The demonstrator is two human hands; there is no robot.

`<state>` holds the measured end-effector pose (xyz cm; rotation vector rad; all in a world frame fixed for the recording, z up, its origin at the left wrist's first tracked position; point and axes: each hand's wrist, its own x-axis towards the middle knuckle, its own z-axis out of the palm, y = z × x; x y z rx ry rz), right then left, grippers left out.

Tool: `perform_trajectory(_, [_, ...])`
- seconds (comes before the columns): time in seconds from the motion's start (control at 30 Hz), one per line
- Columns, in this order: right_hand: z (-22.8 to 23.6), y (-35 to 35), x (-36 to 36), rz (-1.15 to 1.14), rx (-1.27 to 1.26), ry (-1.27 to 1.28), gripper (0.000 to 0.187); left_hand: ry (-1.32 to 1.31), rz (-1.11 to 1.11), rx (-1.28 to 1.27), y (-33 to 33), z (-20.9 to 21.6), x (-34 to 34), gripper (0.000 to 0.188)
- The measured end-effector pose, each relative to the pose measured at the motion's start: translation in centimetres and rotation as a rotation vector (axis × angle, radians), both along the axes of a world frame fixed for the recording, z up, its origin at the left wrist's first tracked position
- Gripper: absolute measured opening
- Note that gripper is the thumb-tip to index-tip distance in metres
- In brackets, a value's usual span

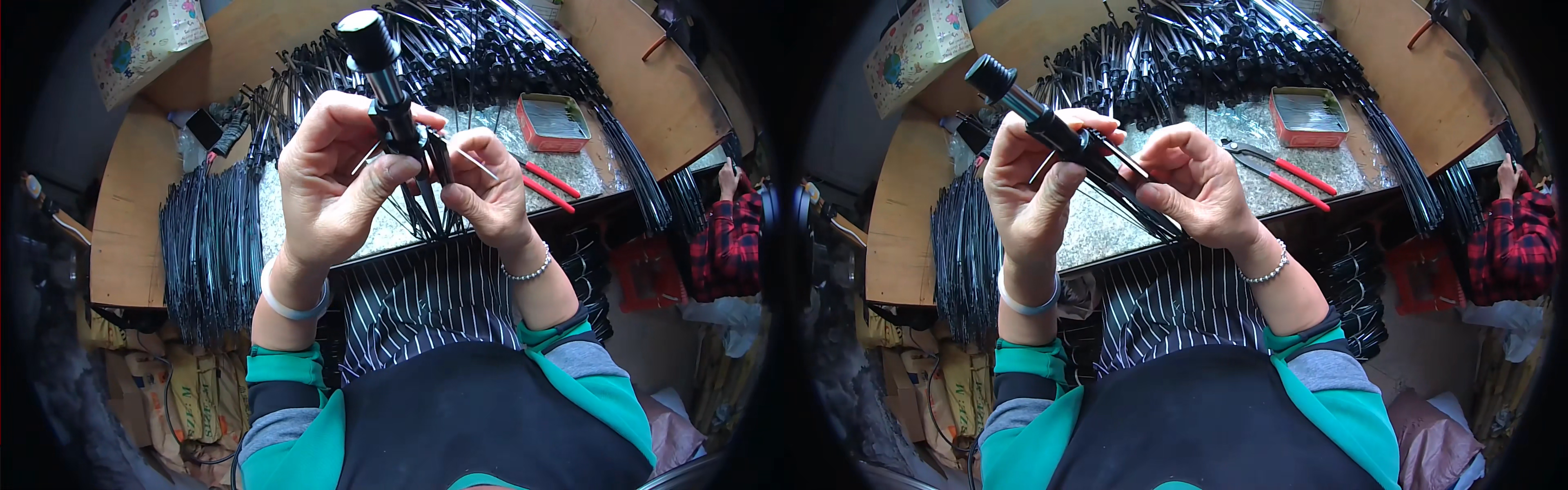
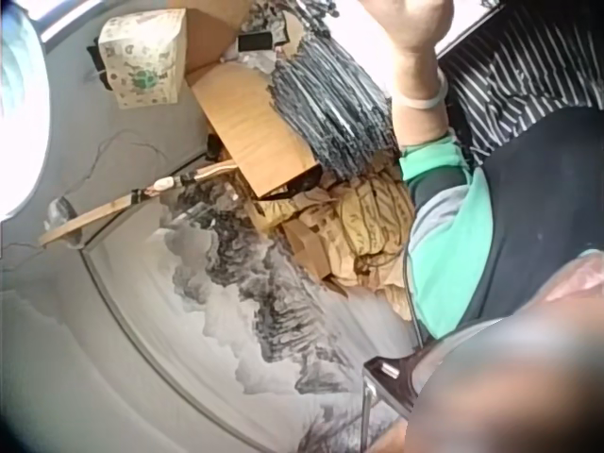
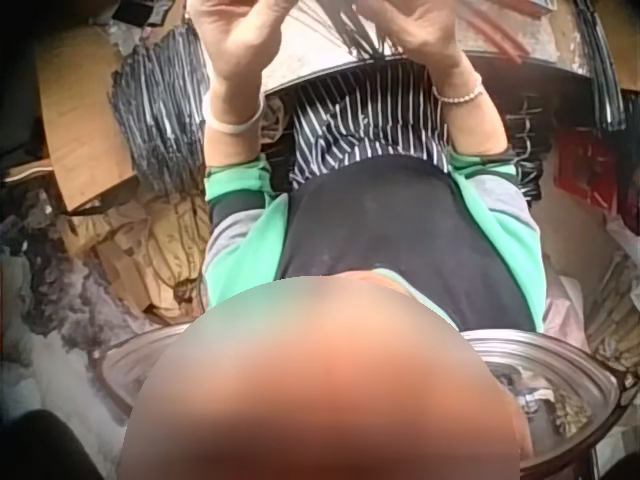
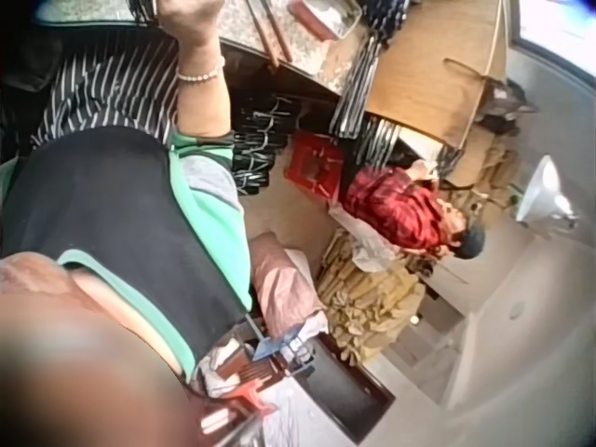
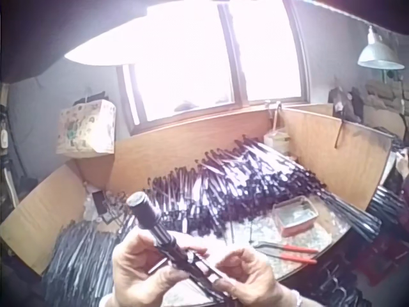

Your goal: Assembling wiring components by bundling wires and inserting them into a plastic housing using pliers.

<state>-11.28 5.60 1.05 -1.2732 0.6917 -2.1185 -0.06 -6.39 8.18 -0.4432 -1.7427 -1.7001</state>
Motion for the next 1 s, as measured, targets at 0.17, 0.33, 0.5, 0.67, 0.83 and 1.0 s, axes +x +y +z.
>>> perform_trajectory(0.17, [0.3,0.2,-1.3,0.147,0.032,0.048,0.028,0.008,-0.035,-0.008,0.1,0.0,-0.1,0.029])
perform_trajectory(0.33, [0.3,0.0,-1.9,0.273,-0.017,0.007,0.030,0.001,-0.071,-0.015,0.0,0.0,-0.1,0.029])
perform_trajectory(0.5, [0.9,-0.1,1.0,-0.184,-0.123,0.054,0.029,0.035,-0.019,-0.073,-0.1,-0.3,-0.1,0.028])
perform_trajectory(0.67, [0.2,0.1,1.3,-0.770,-0.159,0.551,0.038,0.084,0.042,-0.032,0.9,-0.5,-0.7,0.030])
perform_trajectory(0.83, [-0.1,0.1,0.9,-0.830,-0.169,0.647,0.038,0.017,-0.087,0.000,0.1,-0.4,-0.6,0.033])
perform_trajectory(1.0, [-0.2,-0.1,0.7,-0.826,-0.207,0.669,0.040,0.060,-0.056,-0.047,-0.3,-0.7,-0.7,0.032])
